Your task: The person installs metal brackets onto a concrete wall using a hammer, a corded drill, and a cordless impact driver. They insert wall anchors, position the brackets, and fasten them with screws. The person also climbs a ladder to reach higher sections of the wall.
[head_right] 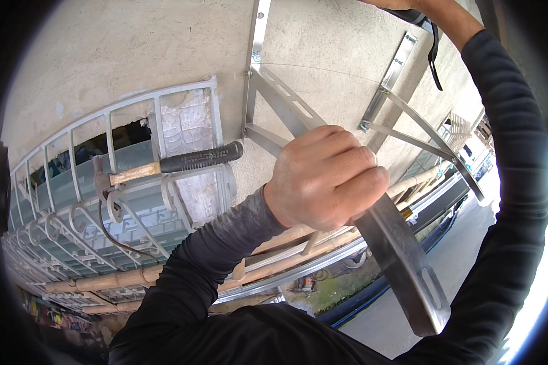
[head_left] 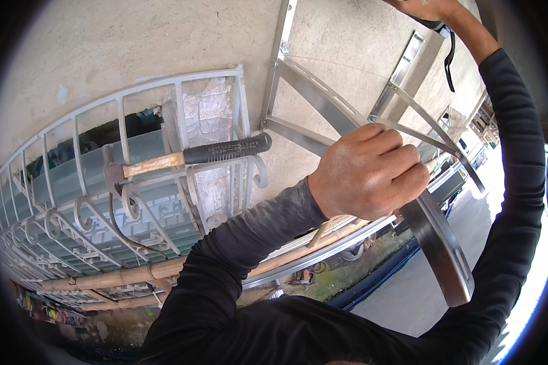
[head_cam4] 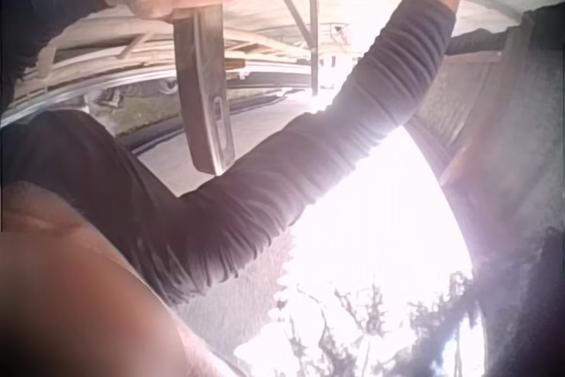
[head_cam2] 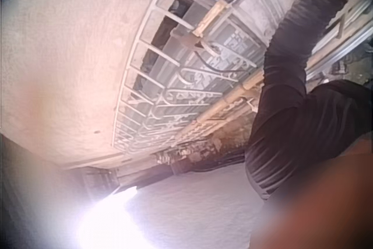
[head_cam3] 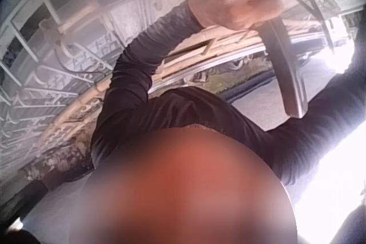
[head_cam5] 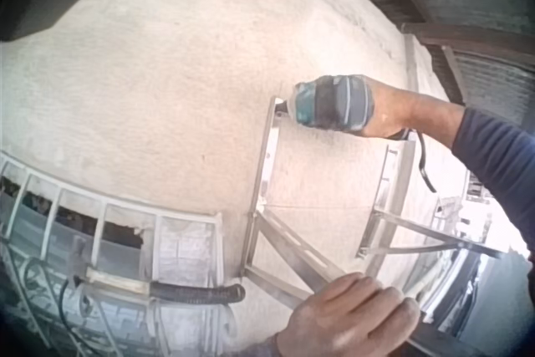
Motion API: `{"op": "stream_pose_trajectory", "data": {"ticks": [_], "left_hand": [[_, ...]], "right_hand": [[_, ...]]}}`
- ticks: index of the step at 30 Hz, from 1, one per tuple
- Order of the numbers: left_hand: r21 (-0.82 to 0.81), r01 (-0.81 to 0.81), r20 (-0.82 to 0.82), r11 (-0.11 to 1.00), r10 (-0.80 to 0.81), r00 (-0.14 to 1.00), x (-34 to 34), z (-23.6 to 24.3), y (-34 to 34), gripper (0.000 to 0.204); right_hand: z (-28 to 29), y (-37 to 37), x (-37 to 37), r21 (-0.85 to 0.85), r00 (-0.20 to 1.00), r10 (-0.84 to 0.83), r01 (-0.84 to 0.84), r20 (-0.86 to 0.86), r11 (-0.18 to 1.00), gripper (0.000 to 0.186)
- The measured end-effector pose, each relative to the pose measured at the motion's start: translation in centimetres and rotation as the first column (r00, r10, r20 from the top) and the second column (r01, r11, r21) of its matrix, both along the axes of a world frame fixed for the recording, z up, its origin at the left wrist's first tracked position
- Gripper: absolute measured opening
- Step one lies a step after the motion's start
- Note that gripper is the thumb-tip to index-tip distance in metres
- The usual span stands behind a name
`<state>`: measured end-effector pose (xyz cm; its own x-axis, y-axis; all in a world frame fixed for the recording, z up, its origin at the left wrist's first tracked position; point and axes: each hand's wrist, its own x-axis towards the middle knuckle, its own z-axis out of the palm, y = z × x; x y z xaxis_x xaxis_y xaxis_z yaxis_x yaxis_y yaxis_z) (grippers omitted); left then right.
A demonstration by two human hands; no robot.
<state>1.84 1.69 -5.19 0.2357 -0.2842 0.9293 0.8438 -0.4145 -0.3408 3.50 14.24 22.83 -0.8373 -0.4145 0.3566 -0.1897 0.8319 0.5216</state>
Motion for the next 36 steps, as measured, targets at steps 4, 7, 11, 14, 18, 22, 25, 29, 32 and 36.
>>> {"op": "stream_pose_trajectory", "data": {"ticks": [4, 7, 11, 14, 18, 22, 25, 29, 32, 36], "left_hand": [[-0.022, -0.015, -0.008, 1.0, 0.014, 1.0, -0.09, -0.01, -0.01, 0.013], [-0.015, -0.022, -0.023, 1.0, 0.022, 0.999, -0.4, 0.16, 0.06, 0.013], [-0.012, -0.026, -0.026, 1.0, 0.026, 0.999, -0.49, 0.14, -0.03, 0.012], [0.005, -0.015, -0.02, 1.0, 0.015, 1.0, -0.42, 0.16, 0.12, 0.012], [0.013, -0.004, -0.012, 1.0, 0.004, 1.0, -0.33, 0.22, 0.24, 0.012], [-0.021, -0.03, -0.025, 0.999, 0.03, 0.999, -0.37, 0.09, 0.08, 0.012], [0.002, -0.03, -0.022, 1.0, 0.03, 0.999, -0.4, 0.07, 0.21, 0.012], [0.04, -0.023, -0.021, 0.999, 0.024, 1.0, -0.42, 0.18, 0.51, 0.013], [0.023, -0.026, -0.02, 0.999, 0.026, 0.999, -0.4, 0.14, 0.36, 0.013], [0.0, -0.019, -0.009, 1.0, 0.019, 1.0, -0.31, 0.12, 0.22, 0.012]], "right_hand": [[0.05, -0.41, 0.08, -0.07, 0.999, 0.021, -0.018, 0.039, 0.997, 0.045], [0.27, -0.6, 0.03, -0.036, 0.999, 0.04, -0.039, 0.029, 0.999, 0.046], [0.4, -0.46, 0.12, -0.096, 0.998, 0.036, -0.031, 0.046, 0.995, 0.048], [0.38, -0.21, 0.12, -0.071, 0.999, 0.031, -0.028, 0.04, 0.997, 0.05], [0.3, 0.12, 0.12, -0.197, 0.994, 0.05, -0.03, 0.097, 0.98, 0.052], [0.29, 0.25, 0.15, -0.101, 0.997, 0.052, -0.046, 0.062, 0.994, 0.051], [0.25, 0.21, 0.15, -0.058, 0.997, 0.07, -0.068, 0.032, 0.996, 0.05], [0.05, 0.04, -0.07, -0.066, 0.997, 0.047, -0.043, 0.055, 0.997, 0.049], [-0.12, -0.1, -0.26, 0.024, 0.998, 0.062, -0.062, 0.018, 0.998, 0.048], [-0.08, -0.29, 0.0, -0.09, 0.999, 0.023, -0.021, 0.022, 0.996, 0.05]]}}
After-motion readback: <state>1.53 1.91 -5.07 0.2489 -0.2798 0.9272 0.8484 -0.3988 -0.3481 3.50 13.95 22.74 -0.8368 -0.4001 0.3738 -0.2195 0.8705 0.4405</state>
